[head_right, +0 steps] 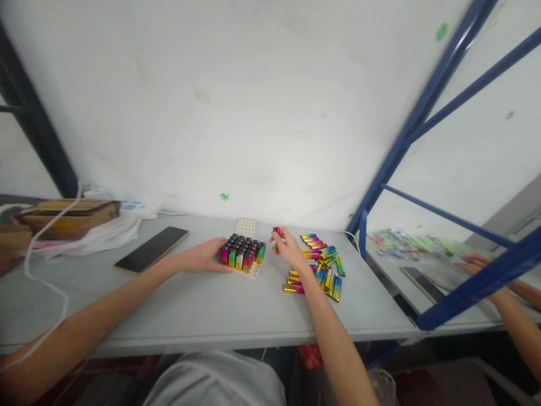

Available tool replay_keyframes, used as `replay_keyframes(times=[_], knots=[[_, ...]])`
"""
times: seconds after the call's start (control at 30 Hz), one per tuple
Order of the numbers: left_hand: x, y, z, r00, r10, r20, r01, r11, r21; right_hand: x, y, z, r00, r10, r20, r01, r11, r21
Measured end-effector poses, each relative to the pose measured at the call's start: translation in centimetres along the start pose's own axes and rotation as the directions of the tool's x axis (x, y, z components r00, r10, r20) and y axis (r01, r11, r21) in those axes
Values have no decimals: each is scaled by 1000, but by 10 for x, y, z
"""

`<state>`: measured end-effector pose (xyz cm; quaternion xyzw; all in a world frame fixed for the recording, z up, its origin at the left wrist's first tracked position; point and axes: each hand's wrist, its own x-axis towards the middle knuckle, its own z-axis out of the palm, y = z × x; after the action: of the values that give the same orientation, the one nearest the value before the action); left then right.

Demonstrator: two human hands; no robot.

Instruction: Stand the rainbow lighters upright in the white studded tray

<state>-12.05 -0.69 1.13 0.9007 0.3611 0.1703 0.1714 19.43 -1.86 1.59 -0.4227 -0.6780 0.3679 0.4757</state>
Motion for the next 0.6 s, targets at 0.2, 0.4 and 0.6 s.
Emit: replay_keyframes(times=[0.2, 0.4, 0.6], knots=[[1, 2, 0, 1000, 13, -16, -13, 1000, 29, -1, -12, 13, 997, 0, -77, 5, 998, 58], [0, 1, -1, 1000, 15, -8, -15, 1000, 11, -7, -15, 23, 977, -78, -196, 38, 978, -203], [1, -1, 1, 1000, 7, -25, -7, 1000, -10, -9, -16, 29, 982, -51, -180, 7, 971, -238]])
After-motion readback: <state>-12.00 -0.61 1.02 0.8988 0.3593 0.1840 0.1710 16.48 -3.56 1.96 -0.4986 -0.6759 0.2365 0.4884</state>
